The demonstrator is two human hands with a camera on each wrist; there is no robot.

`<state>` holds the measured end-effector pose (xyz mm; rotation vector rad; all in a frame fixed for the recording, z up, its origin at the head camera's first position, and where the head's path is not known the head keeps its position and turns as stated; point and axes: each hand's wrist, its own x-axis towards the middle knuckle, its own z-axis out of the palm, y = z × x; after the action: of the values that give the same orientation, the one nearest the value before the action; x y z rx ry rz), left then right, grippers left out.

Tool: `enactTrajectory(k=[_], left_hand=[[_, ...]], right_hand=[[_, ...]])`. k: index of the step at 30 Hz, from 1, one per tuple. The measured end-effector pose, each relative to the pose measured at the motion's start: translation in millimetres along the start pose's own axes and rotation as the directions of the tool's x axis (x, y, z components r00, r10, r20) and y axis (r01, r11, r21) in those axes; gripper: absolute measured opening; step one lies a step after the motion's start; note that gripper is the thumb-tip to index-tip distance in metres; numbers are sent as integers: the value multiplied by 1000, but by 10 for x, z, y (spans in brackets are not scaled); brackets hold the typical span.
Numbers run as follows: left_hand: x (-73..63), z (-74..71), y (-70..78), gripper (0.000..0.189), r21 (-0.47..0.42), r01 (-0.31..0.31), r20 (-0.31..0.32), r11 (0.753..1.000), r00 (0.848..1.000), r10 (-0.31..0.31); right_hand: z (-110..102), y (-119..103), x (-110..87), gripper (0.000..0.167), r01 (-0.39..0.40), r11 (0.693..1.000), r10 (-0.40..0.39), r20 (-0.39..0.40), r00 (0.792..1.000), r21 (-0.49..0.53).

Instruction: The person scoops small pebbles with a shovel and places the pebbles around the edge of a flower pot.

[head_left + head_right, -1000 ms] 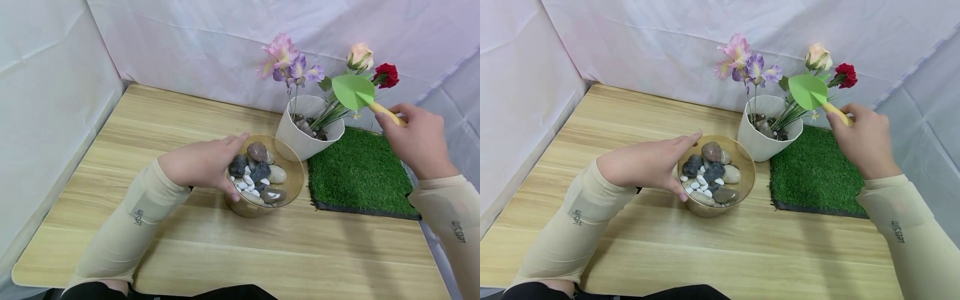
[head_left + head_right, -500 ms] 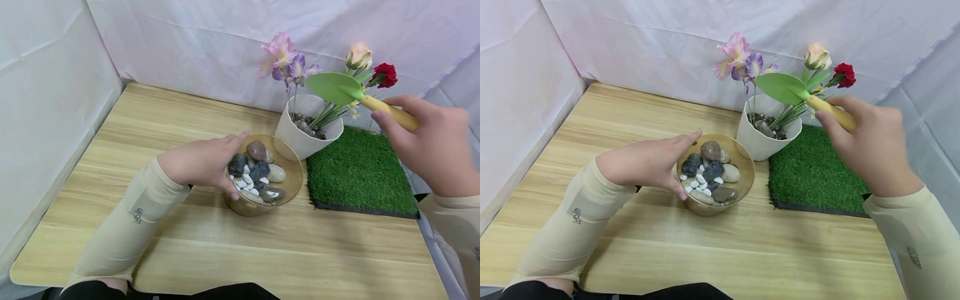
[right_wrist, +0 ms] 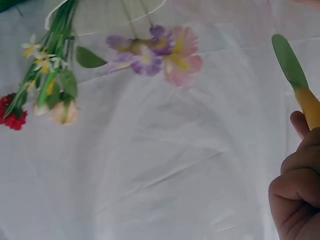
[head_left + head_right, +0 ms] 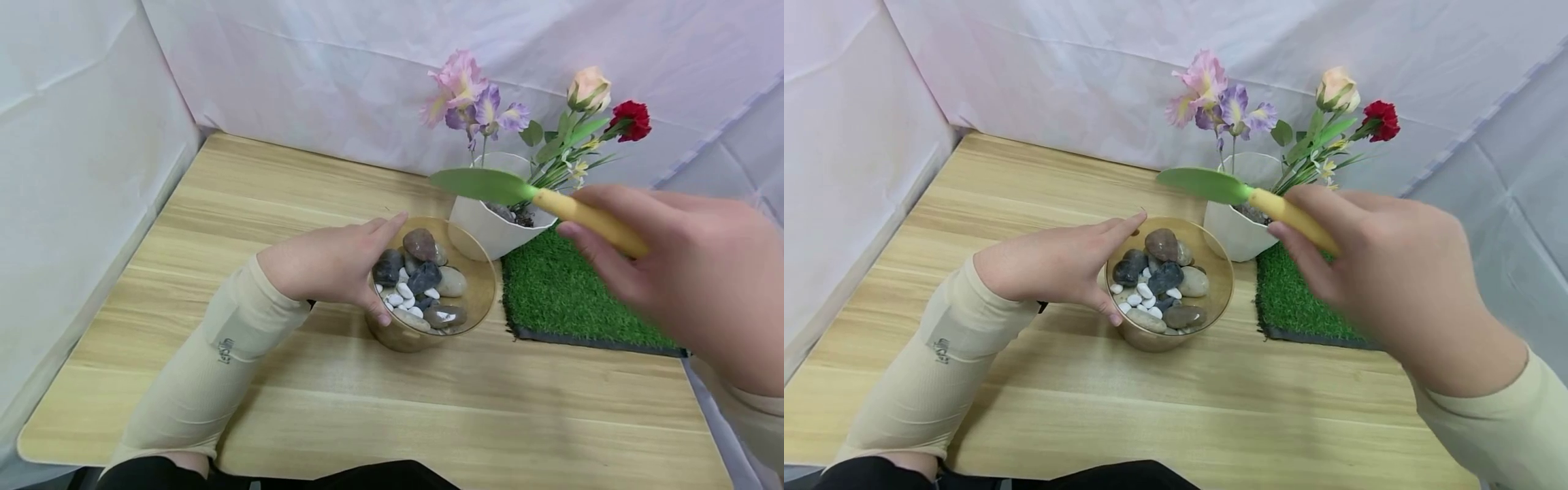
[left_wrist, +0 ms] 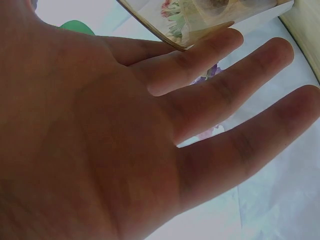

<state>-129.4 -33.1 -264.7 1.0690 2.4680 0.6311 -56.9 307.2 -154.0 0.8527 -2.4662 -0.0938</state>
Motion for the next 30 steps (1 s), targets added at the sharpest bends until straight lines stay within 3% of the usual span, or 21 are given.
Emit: enactTrajectory(k=[4, 7, 11, 17, 21, 24, 30], left_hand=[[-7, -2, -6, 147, -1, 2, -4, 1000, 1000, -2], [3, -9, -1, 147, -2, 3, 1, 1000, 1000, -3], [17, -20, 11, 147, -5, 2, 12, 1000, 1000, -2], [27, -7, -5, 148, -13, 3, 14, 1000, 1000, -3], [21, -1, -16, 148, -11, 15, 13, 1000, 1000, -15], [11, -7, -11, 149, -14, 22, 13, 1000, 1000, -22], [6, -12, -7, 148, -14, 21, 14, 1000, 1000, -21]], right_hand=[[-12, -222, 42, 41, 56, 998, -56, 15, 998, 3], [-32, -348, 56, 52, 68, 998, -67, 77, 995, -5], [15, -365, 51, 55, 76, 997, -75, 123, 990, -9], [118, -340, 114, 57, 68, 998, -68, 119, 991, 5], [241, -325, 149, 39, 91, 996, -93, 116, 989, 25], [364, -340, 189, 20, 87, 995, -94, 168, 981, 50], [541, -397, 259, 31, 65, 992, -93, 292, 952, 104]])
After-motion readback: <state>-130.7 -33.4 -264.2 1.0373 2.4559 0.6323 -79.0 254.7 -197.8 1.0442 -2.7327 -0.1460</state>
